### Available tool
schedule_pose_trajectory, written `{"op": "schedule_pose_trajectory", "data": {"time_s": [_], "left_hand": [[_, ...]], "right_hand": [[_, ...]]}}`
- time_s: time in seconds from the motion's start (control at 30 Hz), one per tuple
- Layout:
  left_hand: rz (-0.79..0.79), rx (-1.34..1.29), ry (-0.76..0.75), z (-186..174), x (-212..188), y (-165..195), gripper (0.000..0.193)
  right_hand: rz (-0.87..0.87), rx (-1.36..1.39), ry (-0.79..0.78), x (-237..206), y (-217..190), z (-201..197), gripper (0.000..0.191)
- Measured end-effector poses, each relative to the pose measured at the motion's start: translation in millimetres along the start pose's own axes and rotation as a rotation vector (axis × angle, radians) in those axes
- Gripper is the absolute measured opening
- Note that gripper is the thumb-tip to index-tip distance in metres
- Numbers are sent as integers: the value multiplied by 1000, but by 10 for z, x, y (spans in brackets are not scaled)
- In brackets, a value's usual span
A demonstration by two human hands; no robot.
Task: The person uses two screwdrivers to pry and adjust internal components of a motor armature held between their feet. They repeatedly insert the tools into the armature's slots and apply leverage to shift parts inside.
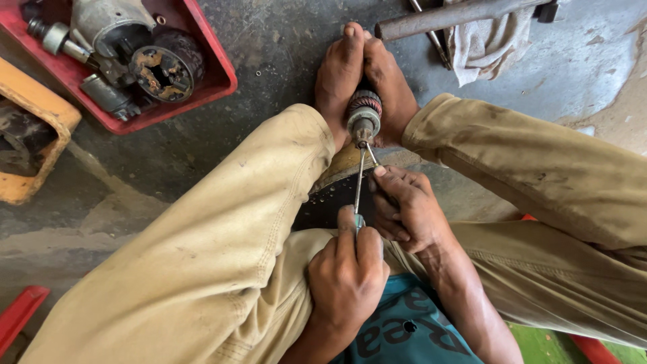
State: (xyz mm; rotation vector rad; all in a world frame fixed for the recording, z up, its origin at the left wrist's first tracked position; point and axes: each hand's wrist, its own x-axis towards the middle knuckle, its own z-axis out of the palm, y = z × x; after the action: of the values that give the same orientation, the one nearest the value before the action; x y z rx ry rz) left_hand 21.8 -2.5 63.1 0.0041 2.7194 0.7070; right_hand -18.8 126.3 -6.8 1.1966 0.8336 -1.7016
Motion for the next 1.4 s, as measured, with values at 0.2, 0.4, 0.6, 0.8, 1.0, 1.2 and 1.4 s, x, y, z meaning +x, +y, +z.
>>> {"op": "schedule_pose_trajectory", "data": {"time_s": [0.2, 0.4, 0.6, 0.8, 1.0, 1.2, 1.4], "left_hand": [[5, -8, -14, -20, -2, -31, 17], [13, -50, 16, 17, -34, -29, 17], [32, -29, 17, 63, -70, -34, 16], [22, -48, 16, 68, -49, -85, 17], [13, 22, 12, 43, -36, -66, 14], [6, 82, 12, 88, -58, -37, 17], [-2, 132, 40, 109, -50, -21, 21]], "right_hand": [[50, 31, -8, 32, 9, -58, 30], [64, 82, -68, 78, 38, -154, 29], [86, 122, -98, 105, 53, -273, 29], [121, 144, -192, 188, -1, -476, 29], [157, 168, -207, 234, 35, -548, 29], [162, 171, -210, 246, 58, -594, 29], [133, 219, -277, 288, 102, -659, 30]]}}
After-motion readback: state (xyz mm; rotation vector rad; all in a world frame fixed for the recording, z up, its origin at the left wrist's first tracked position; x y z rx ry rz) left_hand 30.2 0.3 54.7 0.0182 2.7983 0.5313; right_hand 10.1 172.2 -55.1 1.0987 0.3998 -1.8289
